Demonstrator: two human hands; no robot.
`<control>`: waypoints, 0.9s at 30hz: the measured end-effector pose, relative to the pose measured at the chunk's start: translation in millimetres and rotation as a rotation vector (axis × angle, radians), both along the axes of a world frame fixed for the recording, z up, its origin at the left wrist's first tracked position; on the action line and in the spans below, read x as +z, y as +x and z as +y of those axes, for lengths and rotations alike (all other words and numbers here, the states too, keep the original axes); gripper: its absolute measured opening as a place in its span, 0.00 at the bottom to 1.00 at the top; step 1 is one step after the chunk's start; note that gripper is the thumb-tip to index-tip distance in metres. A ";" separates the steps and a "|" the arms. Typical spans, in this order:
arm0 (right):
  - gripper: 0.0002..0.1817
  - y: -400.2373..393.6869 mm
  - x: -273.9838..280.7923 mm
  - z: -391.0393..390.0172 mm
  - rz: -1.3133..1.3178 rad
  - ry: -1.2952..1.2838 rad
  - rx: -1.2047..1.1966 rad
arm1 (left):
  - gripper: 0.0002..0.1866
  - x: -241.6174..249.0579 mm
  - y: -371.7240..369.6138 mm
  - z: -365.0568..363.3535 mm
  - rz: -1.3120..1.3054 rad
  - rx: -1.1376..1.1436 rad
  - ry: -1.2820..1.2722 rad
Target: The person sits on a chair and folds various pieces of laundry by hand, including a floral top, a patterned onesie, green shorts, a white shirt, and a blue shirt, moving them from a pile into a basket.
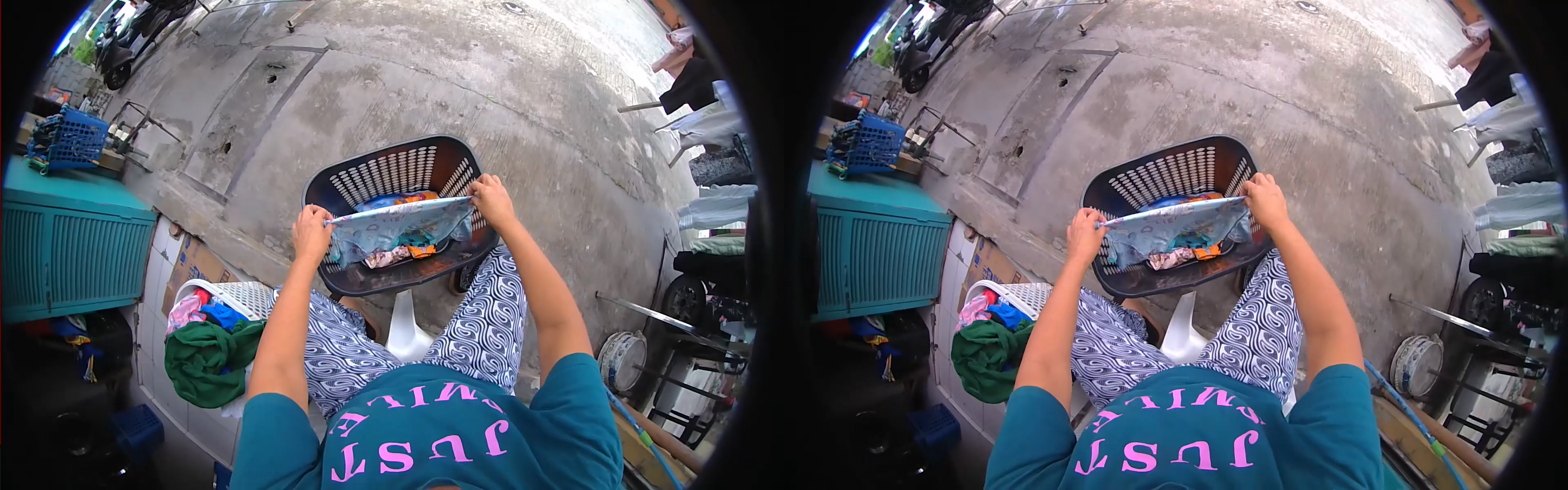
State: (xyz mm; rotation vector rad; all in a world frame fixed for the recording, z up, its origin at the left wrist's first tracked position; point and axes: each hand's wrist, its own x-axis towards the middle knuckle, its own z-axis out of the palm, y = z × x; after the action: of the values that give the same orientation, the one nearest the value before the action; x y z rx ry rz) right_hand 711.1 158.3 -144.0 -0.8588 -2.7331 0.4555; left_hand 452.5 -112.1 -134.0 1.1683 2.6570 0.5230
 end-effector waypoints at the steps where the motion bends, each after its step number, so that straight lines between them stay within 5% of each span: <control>1: 0.05 -0.9 -1.4 0.5 -0.002 -0.002 0.002 | 0.08 -1.4 -0.8 0.7 -0.002 0.002 -0.002; 7: 0.03 2.1 -7.0 -7.0 0.004 0.195 0.063 | 0.09 -11.3 4.5 -4.6 0.259 -0.154 0.082; 12: 0.05 24.1 -41.3 -26.7 -0.361 0.302 0.247 | 0.08 -61.4 26.3 -28.8 0.328 -0.340 -0.181; 16: 0.08 34.0 -54.7 -39.1 -0.493 0.239 0.261 | 0.09 -60.1 36.2 -37.7 0.243 -0.289 -0.094; 27: 0.05 8.1 -48.3 -76.8 -0.035 0.048 0.333 | 0.08 30.5 49.7 -129.5 0.193 -0.008 0.151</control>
State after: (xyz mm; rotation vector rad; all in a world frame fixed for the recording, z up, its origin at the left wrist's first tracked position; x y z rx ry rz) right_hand 719.1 81.5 -192.4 -0.4018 -2.9151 0.4367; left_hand 502.2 -241.6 -103.5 1.3333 2.8145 0.6511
